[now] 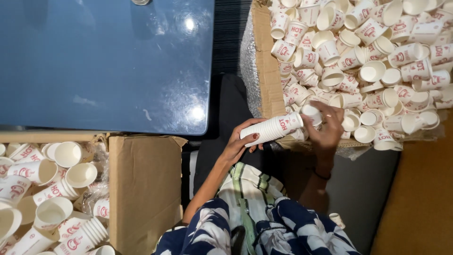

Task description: Sorting, stacking, and bagging paper cups from cardboard boxes.

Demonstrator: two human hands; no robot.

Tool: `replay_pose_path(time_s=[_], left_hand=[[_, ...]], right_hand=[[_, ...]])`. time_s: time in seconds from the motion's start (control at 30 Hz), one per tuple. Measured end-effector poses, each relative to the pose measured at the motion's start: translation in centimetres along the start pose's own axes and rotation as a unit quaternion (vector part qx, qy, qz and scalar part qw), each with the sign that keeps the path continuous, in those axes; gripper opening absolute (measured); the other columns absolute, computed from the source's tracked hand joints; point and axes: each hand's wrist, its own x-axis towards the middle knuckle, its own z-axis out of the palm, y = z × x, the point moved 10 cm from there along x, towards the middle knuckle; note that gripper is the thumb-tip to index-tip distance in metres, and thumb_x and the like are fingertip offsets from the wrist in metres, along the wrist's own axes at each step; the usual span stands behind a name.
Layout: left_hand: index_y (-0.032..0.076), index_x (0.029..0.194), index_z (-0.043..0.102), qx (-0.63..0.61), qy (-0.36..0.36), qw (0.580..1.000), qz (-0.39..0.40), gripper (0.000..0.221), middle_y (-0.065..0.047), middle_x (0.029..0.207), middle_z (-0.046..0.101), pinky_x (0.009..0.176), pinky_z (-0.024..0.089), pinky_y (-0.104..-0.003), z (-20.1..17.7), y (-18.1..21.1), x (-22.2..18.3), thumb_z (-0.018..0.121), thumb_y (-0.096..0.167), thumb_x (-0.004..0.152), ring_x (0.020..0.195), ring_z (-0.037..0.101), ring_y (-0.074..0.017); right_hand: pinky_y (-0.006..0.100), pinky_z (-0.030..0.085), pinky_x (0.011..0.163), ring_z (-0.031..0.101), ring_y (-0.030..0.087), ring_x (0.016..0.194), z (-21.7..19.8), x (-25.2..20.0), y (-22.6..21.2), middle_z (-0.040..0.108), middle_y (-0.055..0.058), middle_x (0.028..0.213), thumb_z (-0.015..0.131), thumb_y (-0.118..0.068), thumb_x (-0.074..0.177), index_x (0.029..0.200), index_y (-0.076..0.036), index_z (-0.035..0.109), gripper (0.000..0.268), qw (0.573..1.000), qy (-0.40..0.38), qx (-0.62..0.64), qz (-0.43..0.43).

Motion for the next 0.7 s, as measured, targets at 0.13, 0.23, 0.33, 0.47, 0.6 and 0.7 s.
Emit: replay_pose_path(time_s=[0.13, 0.23, 0.33, 0.47, 0.6, 0.7], left_hand=[[-0.005, 0.141, 0.055, -0.009, -0.006, 1.000, -0.004, 0.056, -0.015, 0.109, 0.068, 0.055, 0.053, -0.019, 0.3, -0.2, 0.0, 0.074, 0.017, 0.093, 0.076, 0.070, -0.0141], [-0.005, 0.141, 0.055, -0.009, -0.008, 1.000, -0.006, 0.056, -0.014, 0.111, 0.068, 0.055, 0.052, -0.019, 0.9, -0.1, -0.1, 0.073, 0.017, 0.093, 0.077, 0.070, -0.0133], [-0.004, 0.140, 0.055, 0.001, -0.009, 1.000, 0.003, 0.055, -0.013, 0.114, 0.068, 0.055, 0.051, -0.019, 1.2, 0.5, -0.5, 0.074, 0.016, 0.092, 0.077, 0.070, -0.0133], [-0.003, 0.143, 0.058, 0.087, 0.040, 0.995, 0.013, 0.053, -0.017, 0.113, 0.068, 0.057, 0.052, -0.019, 0.6, 2.7, -1.7, 0.073, 0.014, 0.095, 0.079, 0.072, -0.0139], [0.000, 0.141, 0.057, 0.209, 0.099, 0.970, 0.077, 0.054, -0.016, 0.115, 0.071, 0.062, 0.056, -0.021, -0.1, 9.0, -4.5, 0.074, 0.012, 0.091, 0.081, 0.072, -0.0144], [-0.002, 0.143, 0.055, 0.339, 0.121, 0.907, 0.221, 0.056, -0.015, 0.132, 0.065, 0.098, 0.057, -0.031, 0.5, 14.6, -7.2, 0.077, 0.005, 0.092, 0.115, 0.066, -0.0198]], right_hand=[[0.039, 0.058, 0.094, 0.067, 0.023, 0.105, -3.1, -2.3, 3.8, 0.072, 0.012, 0.117, 0.078, -0.018, 0.097, 0.124, -0.002, 0.066, 0.034, 0.928, 0.180, 0.311, 0.100], [0.037, 0.060, 0.100, 0.071, 0.022, 0.108, -2.7, -2.5, 3.0, 0.071, 0.015, 0.118, 0.076, -0.022, 0.100, 0.124, 0.000, 0.063, 0.035, 0.874, 0.195, 0.432, 0.108], [0.036, 0.058, 0.107, 0.069, 0.022, 0.114, -1.3, -1.9, 0.5, 0.070, 0.017, 0.121, 0.075, -0.022, 0.100, 0.125, 0.001, 0.063, 0.036, 0.864, 0.134, 0.479, 0.082], [0.038, 0.056, 0.110, 0.066, 0.023, 0.118, 2.1, -1.0, -2.0, 0.068, 0.018, 0.125, 0.075, -0.008, 0.098, 0.129, 0.001, 0.058, 0.037, 0.852, 0.040, 0.519, 0.059], [0.038, 0.053, 0.112, 0.064, 0.023, 0.124, 5.0, 1.5, -7.1, 0.065, 0.018, 0.131, 0.072, 0.006, 0.094, 0.137, 0.001, 0.051, 0.048, 0.813, -0.018, 0.582, 0.033], [0.035, 0.045, 0.118, 0.056, 0.022, 0.133, 8.8, 3.6, -11.1, 0.055, 0.016, 0.142, 0.067, 0.010, 0.097, 0.147, 0.003, 0.044, 0.056, 0.782, -0.059, 0.620, 0.019]])
